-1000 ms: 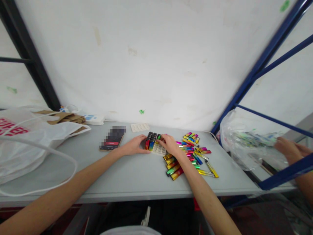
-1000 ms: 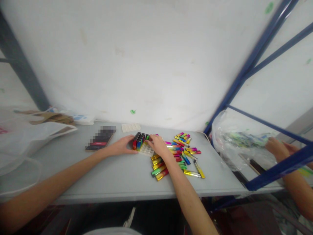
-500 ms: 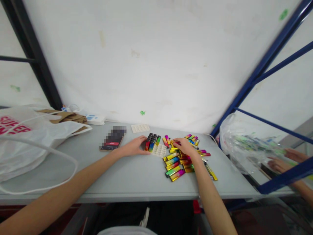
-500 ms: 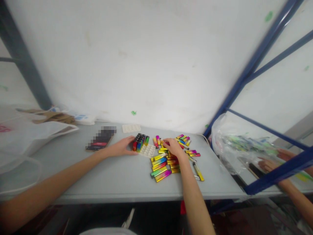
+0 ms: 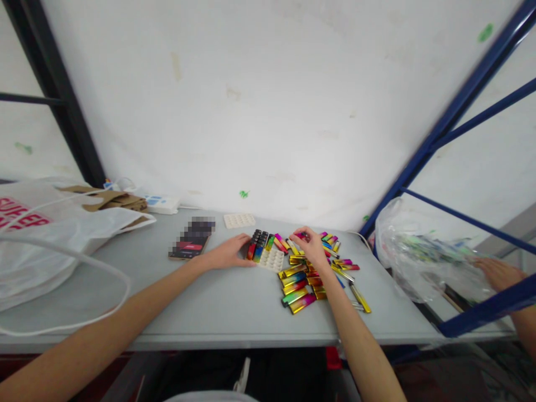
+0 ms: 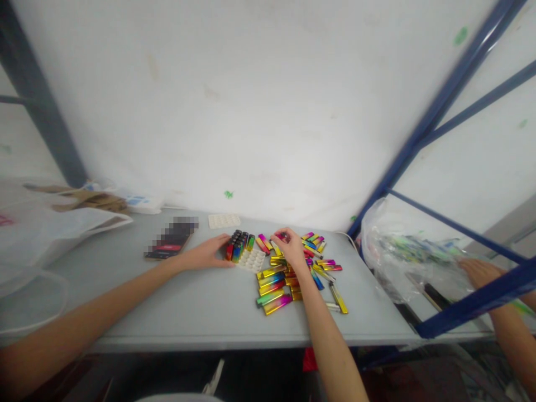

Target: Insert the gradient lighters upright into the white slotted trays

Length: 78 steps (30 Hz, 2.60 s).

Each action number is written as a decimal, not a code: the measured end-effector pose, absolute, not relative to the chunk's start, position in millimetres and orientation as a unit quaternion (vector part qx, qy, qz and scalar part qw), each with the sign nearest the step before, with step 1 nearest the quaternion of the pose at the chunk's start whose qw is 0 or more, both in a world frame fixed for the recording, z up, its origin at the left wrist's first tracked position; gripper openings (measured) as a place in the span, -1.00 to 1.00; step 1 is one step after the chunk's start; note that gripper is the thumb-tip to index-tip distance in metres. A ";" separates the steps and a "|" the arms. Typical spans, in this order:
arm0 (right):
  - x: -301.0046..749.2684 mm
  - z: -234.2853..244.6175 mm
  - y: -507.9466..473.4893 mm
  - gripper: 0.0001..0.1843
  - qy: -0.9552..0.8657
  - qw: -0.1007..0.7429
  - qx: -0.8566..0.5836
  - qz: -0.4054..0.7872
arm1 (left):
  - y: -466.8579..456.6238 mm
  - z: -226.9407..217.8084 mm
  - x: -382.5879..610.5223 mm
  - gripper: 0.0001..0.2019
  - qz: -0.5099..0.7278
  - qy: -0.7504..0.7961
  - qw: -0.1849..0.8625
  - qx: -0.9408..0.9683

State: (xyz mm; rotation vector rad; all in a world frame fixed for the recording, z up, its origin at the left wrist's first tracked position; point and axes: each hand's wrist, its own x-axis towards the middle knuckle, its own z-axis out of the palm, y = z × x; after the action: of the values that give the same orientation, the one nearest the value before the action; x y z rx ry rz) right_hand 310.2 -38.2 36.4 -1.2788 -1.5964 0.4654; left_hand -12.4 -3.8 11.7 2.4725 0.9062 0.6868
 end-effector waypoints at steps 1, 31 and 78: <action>307.4 37.3 -38.6 -0.41 -0.657 0.501 -0.521 0.216 | -3.9 11.9 -12.4 -0.24 0.247 0.324 0.210 0.889; 257.8 37.6 -55.8 -0.56 -0.722 0.451 -0.485 0.200 | -10.8 17.6 -11.5 -0.30 0.253 0.318 0.222 0.886; 288.5 24.5 -37.5 -0.67 -0.818 0.243 -0.521 0.028 | -18.1 19.7 -11.1 -0.27 0.250 0.319 0.233 0.884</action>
State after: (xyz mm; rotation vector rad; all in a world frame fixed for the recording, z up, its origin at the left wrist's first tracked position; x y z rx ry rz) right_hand 288.5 -37.5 24.5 -1.4253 -2.2345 0.0774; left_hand -11.1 -18.1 19.7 2.4287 0.8776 0.6858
